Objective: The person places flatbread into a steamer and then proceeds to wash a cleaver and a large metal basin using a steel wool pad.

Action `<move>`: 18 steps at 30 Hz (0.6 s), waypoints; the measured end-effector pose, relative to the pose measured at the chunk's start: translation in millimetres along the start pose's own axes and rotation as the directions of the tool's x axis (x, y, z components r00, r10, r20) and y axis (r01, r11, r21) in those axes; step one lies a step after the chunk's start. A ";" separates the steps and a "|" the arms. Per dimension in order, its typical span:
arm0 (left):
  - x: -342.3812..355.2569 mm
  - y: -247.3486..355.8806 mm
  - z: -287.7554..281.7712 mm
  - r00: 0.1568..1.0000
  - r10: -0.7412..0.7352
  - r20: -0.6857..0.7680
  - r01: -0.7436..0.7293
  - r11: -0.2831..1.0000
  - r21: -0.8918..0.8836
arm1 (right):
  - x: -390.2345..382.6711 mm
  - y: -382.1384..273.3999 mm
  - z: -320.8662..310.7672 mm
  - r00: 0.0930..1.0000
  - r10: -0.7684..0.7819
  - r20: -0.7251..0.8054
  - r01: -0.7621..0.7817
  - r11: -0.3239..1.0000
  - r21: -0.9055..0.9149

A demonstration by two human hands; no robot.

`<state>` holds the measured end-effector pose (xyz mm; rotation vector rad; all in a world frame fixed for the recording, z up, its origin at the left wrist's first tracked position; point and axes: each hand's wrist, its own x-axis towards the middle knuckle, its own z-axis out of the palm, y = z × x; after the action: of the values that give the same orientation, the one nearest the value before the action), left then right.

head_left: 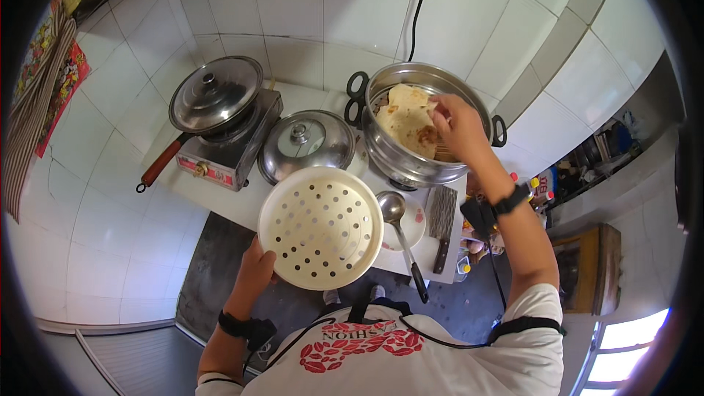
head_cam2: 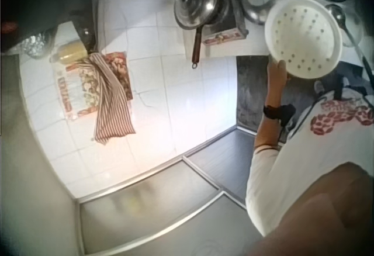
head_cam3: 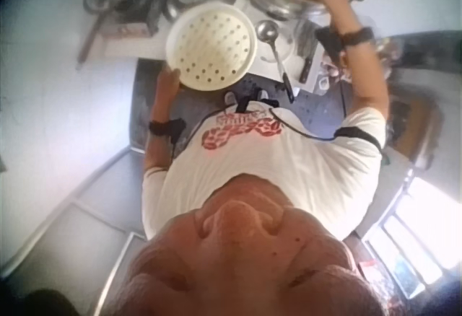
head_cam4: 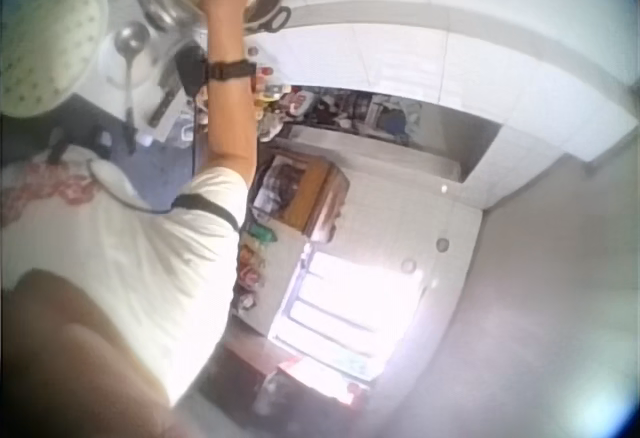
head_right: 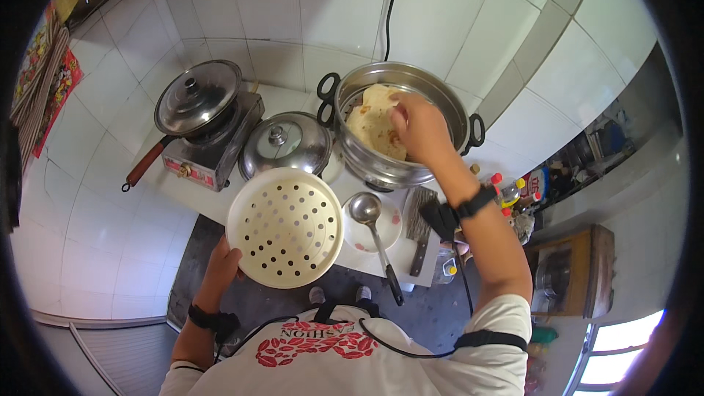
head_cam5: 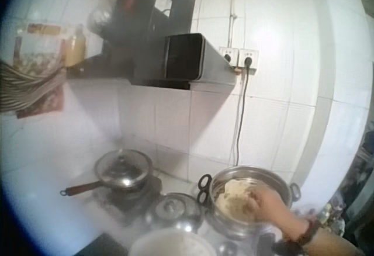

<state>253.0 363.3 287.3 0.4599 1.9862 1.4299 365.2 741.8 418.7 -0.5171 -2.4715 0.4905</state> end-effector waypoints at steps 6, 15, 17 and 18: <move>-4.4 -25.0 -7.6 0.997 -0.057 0.044 0.058 0.998 -0.020 | -120.6 -58.9 37.4 0.893 0.058 0.446 -0.098 0.993 0.067; -22.8 -3.5 40.5 0.961 -0.041 0.274 0.000 0.989 0.146 | -221.9 -27.0 53.8 0.591 0.373 0.716 -0.709 0.663 0.240; -29.5 5.9 53.3 0.947 -0.011 0.322 -0.015 0.997 0.080 | -236.3 -19.4 43.5 0.632 0.395 0.666 -0.696 0.667 0.266; -29.1 9.1 58.3 0.944 -0.003 0.329 -0.027 0.996 0.085 | -245.0 -12.2 37.2 0.656 0.426 0.623 -0.702 0.647 0.296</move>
<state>312.9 390.0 292.5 0.7035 1.7813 1.1854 528.3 610.5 285.7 -1.0840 -2.4017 1.7182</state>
